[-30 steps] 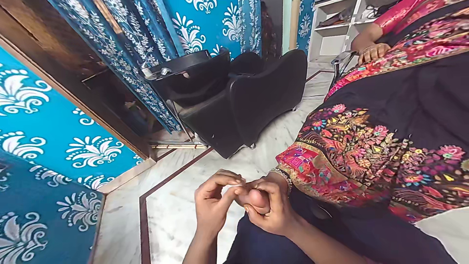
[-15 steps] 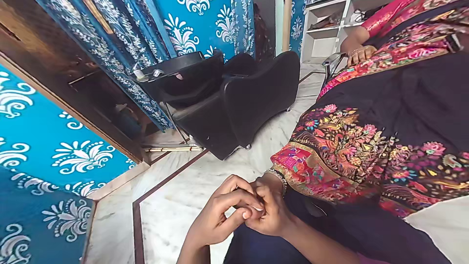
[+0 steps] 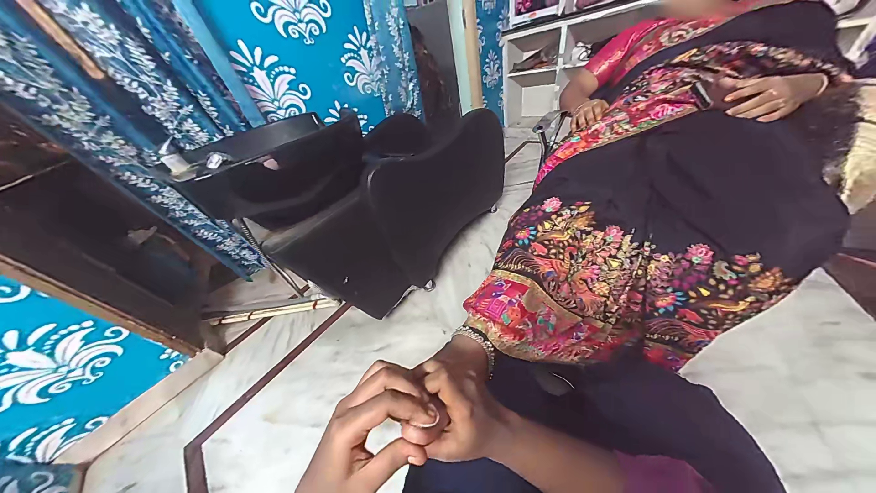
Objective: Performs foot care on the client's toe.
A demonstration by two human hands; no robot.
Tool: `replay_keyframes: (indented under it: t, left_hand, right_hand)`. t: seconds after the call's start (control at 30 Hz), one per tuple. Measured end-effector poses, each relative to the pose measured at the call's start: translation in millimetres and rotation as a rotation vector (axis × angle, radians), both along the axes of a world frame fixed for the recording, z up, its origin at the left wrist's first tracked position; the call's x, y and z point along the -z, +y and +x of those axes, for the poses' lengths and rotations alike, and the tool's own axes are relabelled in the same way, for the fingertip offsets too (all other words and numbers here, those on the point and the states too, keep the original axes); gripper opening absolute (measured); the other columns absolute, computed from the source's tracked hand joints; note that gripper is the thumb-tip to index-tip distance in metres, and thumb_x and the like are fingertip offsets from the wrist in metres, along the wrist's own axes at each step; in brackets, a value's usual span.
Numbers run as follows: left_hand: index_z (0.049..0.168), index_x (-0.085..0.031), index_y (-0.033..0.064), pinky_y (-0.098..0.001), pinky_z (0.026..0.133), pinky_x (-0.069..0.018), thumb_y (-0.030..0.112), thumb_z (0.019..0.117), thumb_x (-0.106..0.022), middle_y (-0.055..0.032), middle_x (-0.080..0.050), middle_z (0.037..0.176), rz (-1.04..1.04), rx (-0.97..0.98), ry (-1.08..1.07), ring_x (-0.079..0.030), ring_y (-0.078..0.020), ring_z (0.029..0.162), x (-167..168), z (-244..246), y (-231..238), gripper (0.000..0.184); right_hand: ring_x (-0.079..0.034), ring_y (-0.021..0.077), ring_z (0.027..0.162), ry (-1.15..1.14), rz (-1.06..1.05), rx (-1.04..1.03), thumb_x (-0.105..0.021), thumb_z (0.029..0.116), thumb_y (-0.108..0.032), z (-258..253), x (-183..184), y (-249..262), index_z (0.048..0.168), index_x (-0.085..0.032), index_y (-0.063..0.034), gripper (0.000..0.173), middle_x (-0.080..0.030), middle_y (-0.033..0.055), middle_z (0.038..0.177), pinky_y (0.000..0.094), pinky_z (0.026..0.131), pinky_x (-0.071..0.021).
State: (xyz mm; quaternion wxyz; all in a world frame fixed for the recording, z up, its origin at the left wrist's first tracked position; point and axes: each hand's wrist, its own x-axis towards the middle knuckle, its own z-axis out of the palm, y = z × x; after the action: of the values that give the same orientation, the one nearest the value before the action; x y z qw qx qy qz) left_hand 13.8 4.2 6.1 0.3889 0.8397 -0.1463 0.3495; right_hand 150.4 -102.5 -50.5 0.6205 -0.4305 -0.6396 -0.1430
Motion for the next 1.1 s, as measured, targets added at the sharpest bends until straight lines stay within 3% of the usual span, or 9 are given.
replay_keyframes:
  t: [0.23, 0.5, 0.63, 0.77, 0.93, 1.1]
  left_hand:
    - [0.107, -0.069, 0.0233, -0.0179, 0.093, -0.0525, 0.041, 0.0964, -0.069, 0.0122, -0.065, 0.108, -0.083, -0.079, -0.061, -0.062, -0.0015, 0.108, 6, 4, -5, 0.02]
    - [0.112, -0.07, 0.0225, -0.0158, 0.089, -0.0538, 0.033, 0.0956, -0.072, 0.0127, -0.065, 0.111, -0.146, -0.124, -0.152, -0.063, 0.0005, 0.104, 10, 7, -12, 0.02]
    - [0.114, -0.067, 0.0248, -0.0136, 0.086, -0.0535, 0.037, 0.098, -0.068, 0.0131, -0.063, 0.113, -0.116, -0.138, -0.104, -0.062, 0.0026, 0.103, 9, 4, -12, 0.02]
    - [0.113, -0.069, 0.0225, -0.0147, 0.091, -0.0505, 0.045, 0.1009, -0.06, 0.0102, -0.063, 0.11, 0.009, -0.135, -0.001, -0.06, 0.0007, 0.107, 2, 0, -9, 0.027]
    - [0.105, -0.07, 0.0224, -0.0142, 0.086, -0.0527, 0.039, 0.0926, -0.074, 0.0122, -0.065, 0.106, -0.128, -0.105, -0.123, -0.063, 0.0007, 0.101, 9, 7, -10, 0.021]
    - [0.102, -0.071, 0.0233, -0.0148, 0.087, -0.0535, 0.033, 0.0898, -0.078, 0.0141, -0.066, 0.105, -0.22, -0.115, -0.187, -0.064, 0.001, 0.101, 13, 9, -15, 0.018]
  right_hand:
    - [-0.062, 0.0173, 0.075, -0.011, 0.002, 0.026, -0.072, 0.0871, -0.032, 1, -3, 2, 0.095, -0.052, -0.0037, 0.035, -0.061, 0.0113, 0.083, 0.023, 0.07, -0.0534]
    - [-0.065, 0.0157, 0.08, 0.028, -0.029, 0.01, -0.073, 0.0846, -0.026, 0, -4, 1, 0.101, -0.055, -0.0009, 0.035, -0.065, 0.0124, 0.086, 0.0218, 0.074, -0.0543]
    - [-0.066, 0.0169, 0.08, 0.023, -0.035, 0.018, -0.074, 0.0845, -0.027, -1, -3, 0, 0.101, -0.055, -0.0006, 0.036, -0.065, 0.0133, 0.086, 0.0234, 0.074, -0.0548]
    - [-0.064, 0.0161, 0.076, 0.012, -0.011, 0.053, -0.074, 0.0825, -0.029, -2, -2, 1, 0.098, -0.054, -0.0025, 0.037, -0.063, 0.0111, 0.082, 0.0223, 0.07, -0.0541]
    - [-0.066, 0.0169, 0.081, 0.008, -0.003, 0.012, -0.074, 0.0849, -0.029, -1, 0, 2, 0.1, -0.055, -0.0026, 0.035, -0.065, 0.0121, 0.088, 0.0234, 0.075, -0.055]
    - [-0.066, 0.0168, 0.083, 0.015, -0.002, -0.016, -0.073, 0.0867, -0.027, -1, -2, 2, 0.101, -0.055, -0.0019, 0.034, -0.065, 0.0127, 0.09, 0.0227, 0.077, -0.0552]
